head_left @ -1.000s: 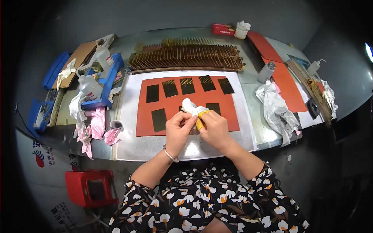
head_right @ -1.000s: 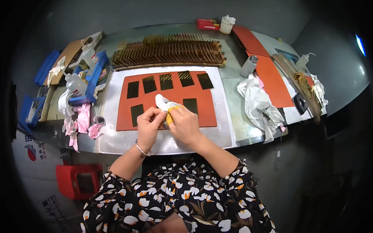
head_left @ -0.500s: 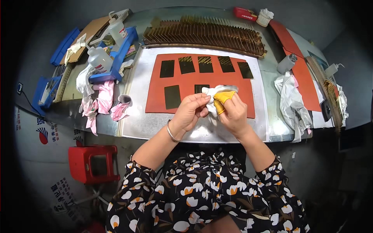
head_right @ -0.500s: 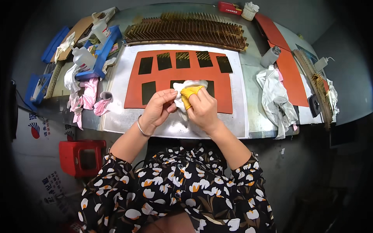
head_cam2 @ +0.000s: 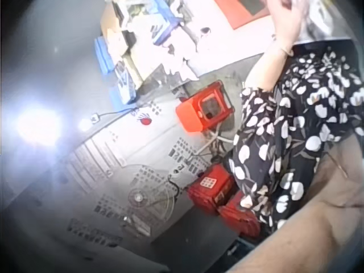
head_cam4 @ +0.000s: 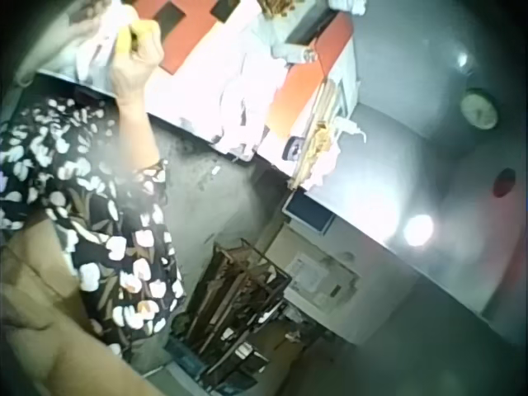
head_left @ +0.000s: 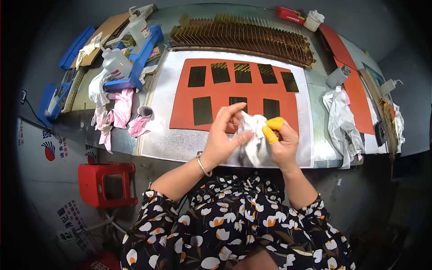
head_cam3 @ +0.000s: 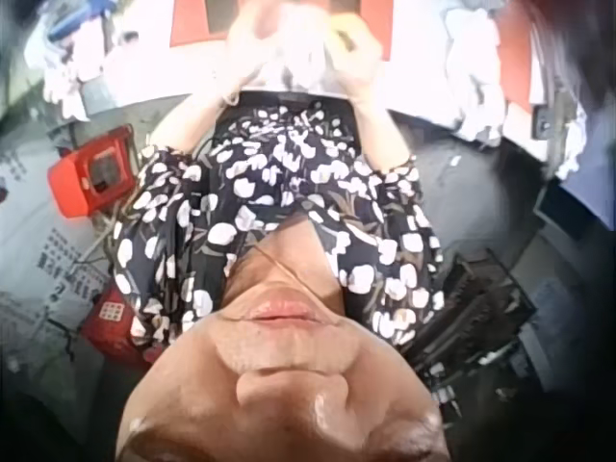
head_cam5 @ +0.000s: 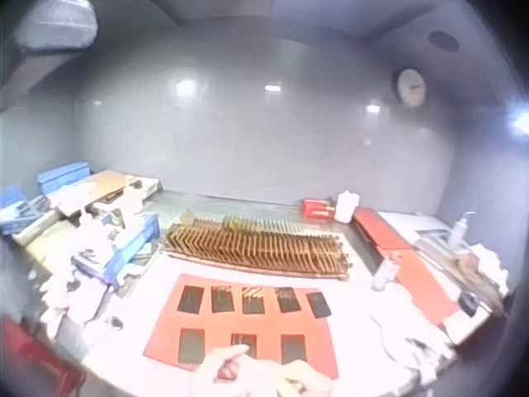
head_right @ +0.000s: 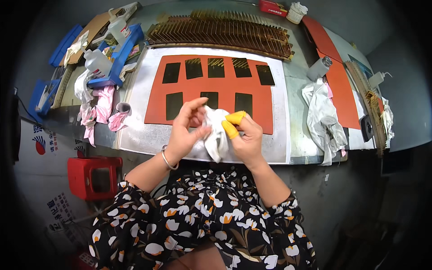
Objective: The person puts on white gloves and uses a yellow sponge to wipe and clean several small, rectangular gold-colored plates arranged on a white surface. The person handles the plates one by one, wiping them with the sponge and occasionally using a white cloth to dry or polish them.
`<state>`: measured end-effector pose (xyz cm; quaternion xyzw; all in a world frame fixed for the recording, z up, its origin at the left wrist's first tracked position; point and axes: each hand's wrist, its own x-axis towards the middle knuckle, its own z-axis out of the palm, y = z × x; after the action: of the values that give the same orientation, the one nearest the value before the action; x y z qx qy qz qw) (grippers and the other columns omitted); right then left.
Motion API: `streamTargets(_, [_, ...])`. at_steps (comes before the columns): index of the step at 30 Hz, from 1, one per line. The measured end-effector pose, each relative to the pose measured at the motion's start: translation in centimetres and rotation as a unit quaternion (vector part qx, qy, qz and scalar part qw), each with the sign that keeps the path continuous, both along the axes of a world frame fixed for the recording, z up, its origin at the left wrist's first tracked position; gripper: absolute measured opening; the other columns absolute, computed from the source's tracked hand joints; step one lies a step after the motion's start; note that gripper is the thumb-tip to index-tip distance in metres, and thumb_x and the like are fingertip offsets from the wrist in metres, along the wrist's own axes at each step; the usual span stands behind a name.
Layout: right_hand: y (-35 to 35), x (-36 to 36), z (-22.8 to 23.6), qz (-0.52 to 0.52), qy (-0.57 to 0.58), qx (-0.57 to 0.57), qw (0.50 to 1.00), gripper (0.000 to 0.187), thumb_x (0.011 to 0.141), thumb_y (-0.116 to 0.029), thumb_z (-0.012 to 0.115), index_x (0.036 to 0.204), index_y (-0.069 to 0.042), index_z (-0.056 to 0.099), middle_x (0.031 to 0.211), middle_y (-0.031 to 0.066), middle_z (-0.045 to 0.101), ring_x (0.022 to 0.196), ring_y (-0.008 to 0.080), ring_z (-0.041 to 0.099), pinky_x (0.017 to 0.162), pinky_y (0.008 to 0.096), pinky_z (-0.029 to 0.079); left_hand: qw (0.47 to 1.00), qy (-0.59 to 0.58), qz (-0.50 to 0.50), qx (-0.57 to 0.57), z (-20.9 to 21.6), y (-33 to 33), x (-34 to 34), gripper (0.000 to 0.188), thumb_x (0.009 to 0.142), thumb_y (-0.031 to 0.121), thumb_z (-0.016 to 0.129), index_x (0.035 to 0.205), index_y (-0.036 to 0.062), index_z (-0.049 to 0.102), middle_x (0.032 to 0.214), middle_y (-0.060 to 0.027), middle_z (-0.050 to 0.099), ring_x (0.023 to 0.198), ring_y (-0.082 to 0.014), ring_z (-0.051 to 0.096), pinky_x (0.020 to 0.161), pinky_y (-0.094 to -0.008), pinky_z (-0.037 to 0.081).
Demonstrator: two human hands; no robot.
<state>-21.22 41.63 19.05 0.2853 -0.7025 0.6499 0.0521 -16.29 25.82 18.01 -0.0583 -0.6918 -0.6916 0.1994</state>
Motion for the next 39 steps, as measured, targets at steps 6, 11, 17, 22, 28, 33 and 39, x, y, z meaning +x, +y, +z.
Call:
streamTargets(6, [1.5, -0.9, -0.3, 0.062, 0.038, 0.057, 0.996, 0.005, 0.076, 0.001, 0.061, 0.08, 0.003, 0.059, 0.074, 0.0076, 0.056, 0.065, 0.0139, 0.051, 0.06, 0.0238, 0.04, 0.958, -0.12, -0.086, -0.245, -0.6, -0.7, 1.2, 0.029, 0.082, 0.029, 0.065, 0.088, 0.0014, 0.056, 0.071, -0.0121, 0.057, 0.061, -0.0231, 0.055, 0.057, -0.0316, 0.044])
streamTargets(11, [7.1, -4.7, 3.3, 0.059, 0.091, 0.16, 0.981, 0.004, 0.076, 0.0, 0.059, 0.077, 0.003, 0.057, 0.071, 0.0096, 0.055, 0.067, 0.0174, 0.054, 0.06, 0.0263, 0.042, 0.95, -0.212, -0.168, -0.153, 0.4, -4.3, 1.9, 0.024, 0.087, 0.026, 0.06, 0.078, 0.0037, 0.059, 0.067, 0.0045, 0.056, 0.063, -0.0005, 0.046, 0.052, -0.0207, 0.037])
streamTargets(17, [4.5, -5.5, 2.3, -0.199, 0.217, 0.16, 0.942, 0.013, 0.078, -0.002, 0.063, 0.089, 0.001, 0.058, 0.078, 0.0102, 0.058, 0.067, 0.0223, 0.056, 0.062, 0.0316, 0.045, 0.959, -0.204, -0.122, 0.153, 0.8, -2.8, -0.5, 0.025, 0.09, 0.016, 0.042, 0.104, -0.0003, 0.055, 0.091, -0.0025, 0.059, 0.082, -0.0061, 0.053, 0.072, -0.0204, 0.042])
streamTargets(22, [1.3, 0.1, 2.2, -0.02, 0.247, 0.199, 0.948, 0.025, 0.072, -0.007, 0.071, 0.092, 0.001, 0.059, 0.08, 0.0106, 0.059, 0.069, 0.0211, 0.058, 0.06, 0.0292, 0.048, 0.932, -0.275, -0.184, 0.148, 0.7, -1.5, -2.4, 0.026, 0.088, 0.009, 0.04, 0.11, 0.0009, 0.05, 0.093, -0.0029, 0.058, 0.078, -0.0065, 0.055, 0.066, -0.0204, 0.045])
streamTargets(28, [-0.1, -0.9, -0.5, -0.062, 0.283, 0.171, 0.942, 0.019, 0.072, -0.014, 0.07, 0.084, -0.002, 0.06, 0.069, 0.0095, 0.053, 0.055, 0.0239, 0.054, 0.051, 0.0337, 0.045, 0.926, -0.244, -0.197, 0.211, 2.2, -1.1, -2.4, 0.034, 0.088, 0.015, 0.055, 0.117, -0.0004, 0.047, 0.099, -0.004, 0.058, 0.086, -0.0092, 0.058, 0.077, -0.0226, 0.048])
streamTargets(33, [0.0, -1.0, -0.2, 0.006, 0.061, 0.085, 0.995, 0.007, 0.08, -0.003, 0.06, 0.085, 0.002, 0.062, 0.069, 0.0106, 0.059, 0.06, 0.0172, 0.059, 0.054, 0.0289, 0.045, 0.953, -0.175, -0.164, 0.186, 1.6, -0.9, -1.4, 0.035, 0.084, 0.004, 0.06, 0.115, -0.0021, 0.046, 0.099, -0.0059, 0.057, 0.088, -0.0097, 0.057, 0.079, -0.0233, 0.048])
streamTargets(39, [-0.2, -2.7, 0.9, 0.017, -0.143, -0.072, 0.987, 0.01, 0.088, -0.006, 0.054, 0.09, 0.003, 0.058, 0.075, 0.0021, 0.058, 0.064, 0.0078, 0.056, 0.056, 0.0233, 0.046, 0.997, -0.056, 0.028, -0.047, 1.1, -2.0, -2.0, 0.026, 0.084, -0.003, 0.056, 0.109, -0.0029, 0.048, 0.088, -0.0055, 0.055, 0.07, -0.0054, 0.054, 0.062, -0.0202, 0.048])
